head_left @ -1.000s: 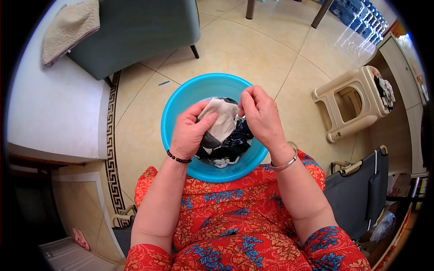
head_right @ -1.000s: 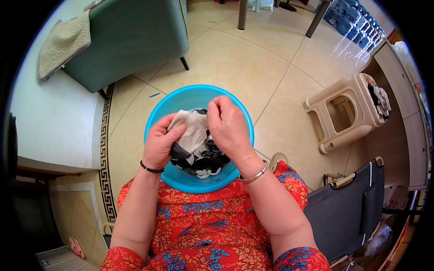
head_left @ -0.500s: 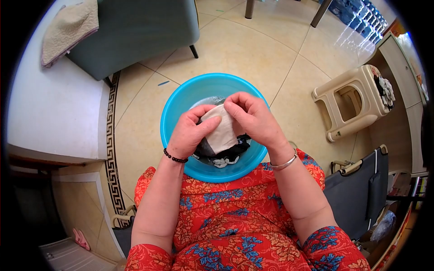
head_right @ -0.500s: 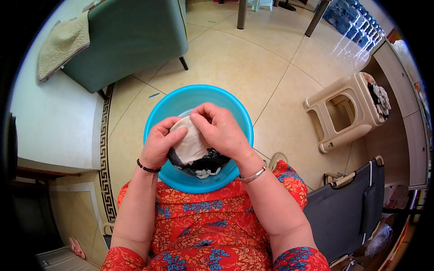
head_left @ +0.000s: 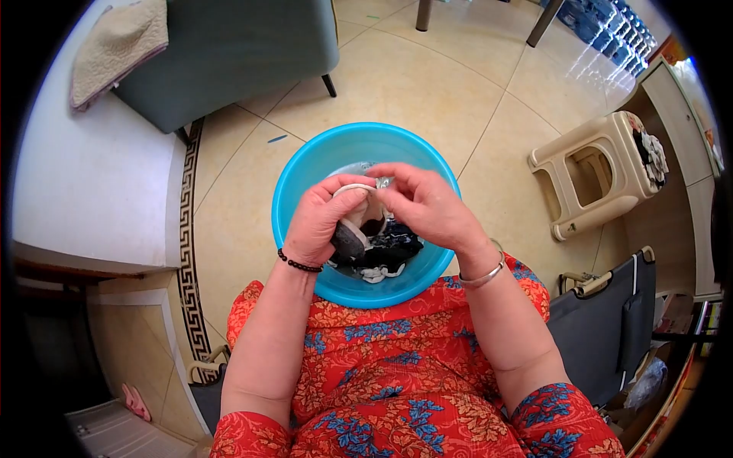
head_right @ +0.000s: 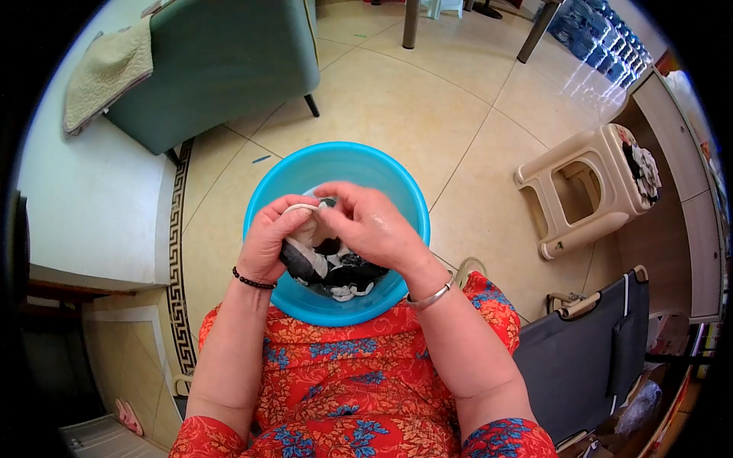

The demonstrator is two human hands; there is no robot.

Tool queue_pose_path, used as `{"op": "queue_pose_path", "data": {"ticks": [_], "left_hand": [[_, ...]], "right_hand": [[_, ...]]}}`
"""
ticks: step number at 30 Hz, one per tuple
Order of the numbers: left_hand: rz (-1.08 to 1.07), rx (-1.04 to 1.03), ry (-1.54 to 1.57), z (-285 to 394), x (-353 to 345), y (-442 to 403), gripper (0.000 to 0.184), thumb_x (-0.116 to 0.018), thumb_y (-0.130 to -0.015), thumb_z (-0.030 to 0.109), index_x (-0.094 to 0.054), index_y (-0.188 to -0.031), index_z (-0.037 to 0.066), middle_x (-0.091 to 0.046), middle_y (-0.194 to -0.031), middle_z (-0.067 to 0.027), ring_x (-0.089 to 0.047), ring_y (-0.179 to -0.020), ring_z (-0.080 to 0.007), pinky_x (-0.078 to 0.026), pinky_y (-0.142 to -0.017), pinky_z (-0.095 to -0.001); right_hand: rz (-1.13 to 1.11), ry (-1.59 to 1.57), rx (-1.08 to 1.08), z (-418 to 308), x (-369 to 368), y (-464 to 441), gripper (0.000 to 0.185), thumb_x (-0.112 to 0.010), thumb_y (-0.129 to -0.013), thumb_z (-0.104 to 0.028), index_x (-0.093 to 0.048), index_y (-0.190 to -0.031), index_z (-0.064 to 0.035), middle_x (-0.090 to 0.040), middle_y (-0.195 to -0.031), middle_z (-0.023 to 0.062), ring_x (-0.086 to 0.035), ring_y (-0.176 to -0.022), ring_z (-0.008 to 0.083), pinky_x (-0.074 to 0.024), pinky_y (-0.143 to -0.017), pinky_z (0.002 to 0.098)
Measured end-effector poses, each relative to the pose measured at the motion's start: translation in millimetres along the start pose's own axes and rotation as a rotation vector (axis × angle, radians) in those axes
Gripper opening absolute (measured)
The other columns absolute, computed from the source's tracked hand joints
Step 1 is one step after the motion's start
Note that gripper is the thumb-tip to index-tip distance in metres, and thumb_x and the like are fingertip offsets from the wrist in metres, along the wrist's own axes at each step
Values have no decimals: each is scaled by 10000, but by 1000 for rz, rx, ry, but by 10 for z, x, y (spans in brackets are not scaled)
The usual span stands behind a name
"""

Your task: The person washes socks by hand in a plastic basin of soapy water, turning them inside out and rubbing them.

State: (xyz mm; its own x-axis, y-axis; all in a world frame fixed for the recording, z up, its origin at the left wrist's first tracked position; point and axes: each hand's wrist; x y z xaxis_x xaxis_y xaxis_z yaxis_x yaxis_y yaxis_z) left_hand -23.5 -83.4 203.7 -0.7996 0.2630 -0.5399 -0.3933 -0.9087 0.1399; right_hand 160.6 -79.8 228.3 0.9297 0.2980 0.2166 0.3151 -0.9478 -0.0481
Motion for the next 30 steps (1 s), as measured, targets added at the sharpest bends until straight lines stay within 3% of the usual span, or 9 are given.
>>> {"op": "queue_pose_path", "data": {"ticks": [2, 5, 7, 11, 16, 20, 22, 29, 30], "left_hand": [[-11, -12, 27, 13, -19, 1, 200, -608, -872, 138, -628, -1024, 10, -649, -950, -65, -621, -853, -126, -505, -766, -262], [-23, -8, 18, 59, -66, 12, 191, -606, -880, 146, -627, -1012, 10, -650, -930, -60, -623, -831, -120, -508, -754, -261], [68, -11, -74, 54, -52, 10, 190, -601, -890, 162, -624, -1001, 9, -653, -921, -57, -623, -820, -120, -509, -740, -261], [96, -5, -178, 23, 40, 4, 199, -594, -902, 179, -618, -996, 5, -656, -930, -60, -624, -822, -119, -511, -731, -264], [62, 110, 78, 56, -64, 23, 228, -601, -903, 209, -619, -1005, 6, -655, -936, -64, -625, -826, -119, -506, -737, -263], [39, 150, 94, 94, -98, 28, 240, -604, -900, 211, -622, -1021, 4, -654, -957, -67, -626, -836, -126, -504, -748, -264], [16, 127, -45, 53, -28, 31, 251, -609, -893, 200, -622, -1040, -4, -653, -974, -69, -626, -846, -127, -503, -757, -266], [84, 85, -28, 52, -49, 35, 219, -626, -868, 158, -626, -1026, 6, -662, -942, -69, -630, -818, -129, -510, -740, -263], [90, 75, -50, 40, -38, 31, 214, -629, -867, 157, -628, -1021, 9, -663, -938, -66, -629, -812, -124, -509, -732, -258]], "right_hand": [[-130, 48, -47, 41, -8, -4, 216, -551, -901, -174, -612, -973, 20, -591, -660, 41, -531, -599, 101, -444, -551, 255], [-81, -20, -50, 123, -50, -20, 219, -562, -900, -198, -611, -921, 15, -581, -646, 28, -518, -587, 82, -431, -534, 245], [-21, -184, -171, 28, -31, -6, 245, -567, -899, -220, -597, -829, 13, -570, -635, 20, -503, -560, 78, -418, -511, 243], [12, -167, -172, -27, -29, -4, 292, -557, -908, -243, -572, -750, 3, -550, -609, 19, -494, -534, 75, -407, -486, 247], [51, -138, -225, -9, -41, -12, 336, -526, -930, -269, -557, -721, -7, -527, -571, 11, -492, -527, 72, -397, -472, 240], [79, -174, -232, 13, -48, -24, 345, -524, -932, -269, -547, -712, -5, -530, -574, 15, -495, -526, 77, -403, -474, 243], [91, -182, -222, 21, -46, -29, 334, -514, -933, -249, -549, -710, -3, -551, -597, 23, -507, -532, 81, -411, -479, 244], [220, -182, -44, 71, -77, -33, 194, -537, -886, -156, -595, -822, 18, -611, -669, 69, -585, -596, 134, -455, -538, 274], [210, -12, 54, 6, -80, -6, 146, -556, -862, -135, -605, -852, 3, -620, -694, 94, -604, -618, 173, -468, -559, 292]]}}
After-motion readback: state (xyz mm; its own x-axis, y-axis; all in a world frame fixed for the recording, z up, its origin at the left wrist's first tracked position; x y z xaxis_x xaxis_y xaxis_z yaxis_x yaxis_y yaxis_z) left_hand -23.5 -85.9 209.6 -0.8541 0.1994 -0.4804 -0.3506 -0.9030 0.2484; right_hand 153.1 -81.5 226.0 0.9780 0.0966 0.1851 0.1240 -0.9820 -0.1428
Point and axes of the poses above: each hand's wrist, its own y-axis away from the middle knuckle, its own x-axis out of the back of the hand, z = x × y
